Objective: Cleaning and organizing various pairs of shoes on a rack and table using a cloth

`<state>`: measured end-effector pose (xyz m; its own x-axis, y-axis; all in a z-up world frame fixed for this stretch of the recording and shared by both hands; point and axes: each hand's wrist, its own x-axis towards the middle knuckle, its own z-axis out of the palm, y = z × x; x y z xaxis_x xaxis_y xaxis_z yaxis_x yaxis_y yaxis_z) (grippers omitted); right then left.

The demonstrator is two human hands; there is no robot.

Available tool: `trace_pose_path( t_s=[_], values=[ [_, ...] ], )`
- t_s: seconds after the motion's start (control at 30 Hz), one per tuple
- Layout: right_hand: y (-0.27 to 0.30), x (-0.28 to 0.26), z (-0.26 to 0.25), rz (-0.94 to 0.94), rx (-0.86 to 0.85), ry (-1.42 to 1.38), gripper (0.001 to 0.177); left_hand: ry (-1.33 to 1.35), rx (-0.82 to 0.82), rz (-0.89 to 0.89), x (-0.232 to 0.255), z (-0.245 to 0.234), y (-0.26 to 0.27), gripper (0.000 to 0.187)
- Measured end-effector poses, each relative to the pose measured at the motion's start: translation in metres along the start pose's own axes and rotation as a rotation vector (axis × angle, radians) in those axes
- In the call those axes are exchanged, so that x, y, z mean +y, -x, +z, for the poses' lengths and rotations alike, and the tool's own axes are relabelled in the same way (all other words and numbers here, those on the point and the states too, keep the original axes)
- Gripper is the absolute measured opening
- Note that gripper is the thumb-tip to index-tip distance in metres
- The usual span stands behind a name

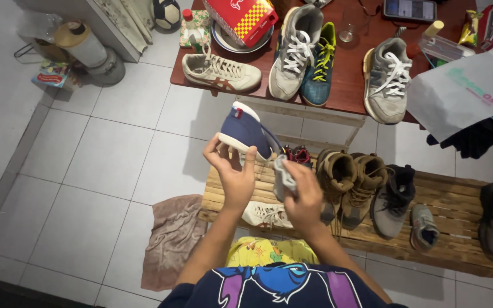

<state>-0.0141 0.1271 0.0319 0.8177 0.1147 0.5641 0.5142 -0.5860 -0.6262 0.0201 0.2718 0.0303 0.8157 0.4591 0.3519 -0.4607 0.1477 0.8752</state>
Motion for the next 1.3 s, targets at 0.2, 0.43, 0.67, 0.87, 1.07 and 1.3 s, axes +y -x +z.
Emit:
trace_pose_path(
  t_s=[0.2,0.43,0.67,0.87,1.07,1.3],
  values=[
    [-0.045,-0.042,-0.014,-0.249,0.083,-0.029,0.052,0.006,-0.054,-0.195,-0.009,0.006,0.018,0.082],
    [0.022,0.025,0.017,-0.259,0.054,0.228,0.051,0.039,0.019,-0.18,-0.009,-0.006,0.01,0.067],
    [0.028,0.039,-0.029,0.331,0.094,0.096,0.049,0.353,-0.07,-0.313,-0.028,0.004,0.006,0.057],
    [0.003,-0.008,-0.043,-0.103,0.141,0.156,0.06,0.531,-0.16,-0.583,-0.03,0.042,0.019,0.057],
    [0.051,0.028,-0.057,-0.128,0.027,0.296,0.065,0.391,-0.22,-0.661,-0.053,0.056,0.027,0.056],
    [0.061,0.041,-0.148,0.221,0.235,0.232,0.067,0.651,-0.206,-1.125,-0.032,0.09,0.054,0.064]
  ],
)
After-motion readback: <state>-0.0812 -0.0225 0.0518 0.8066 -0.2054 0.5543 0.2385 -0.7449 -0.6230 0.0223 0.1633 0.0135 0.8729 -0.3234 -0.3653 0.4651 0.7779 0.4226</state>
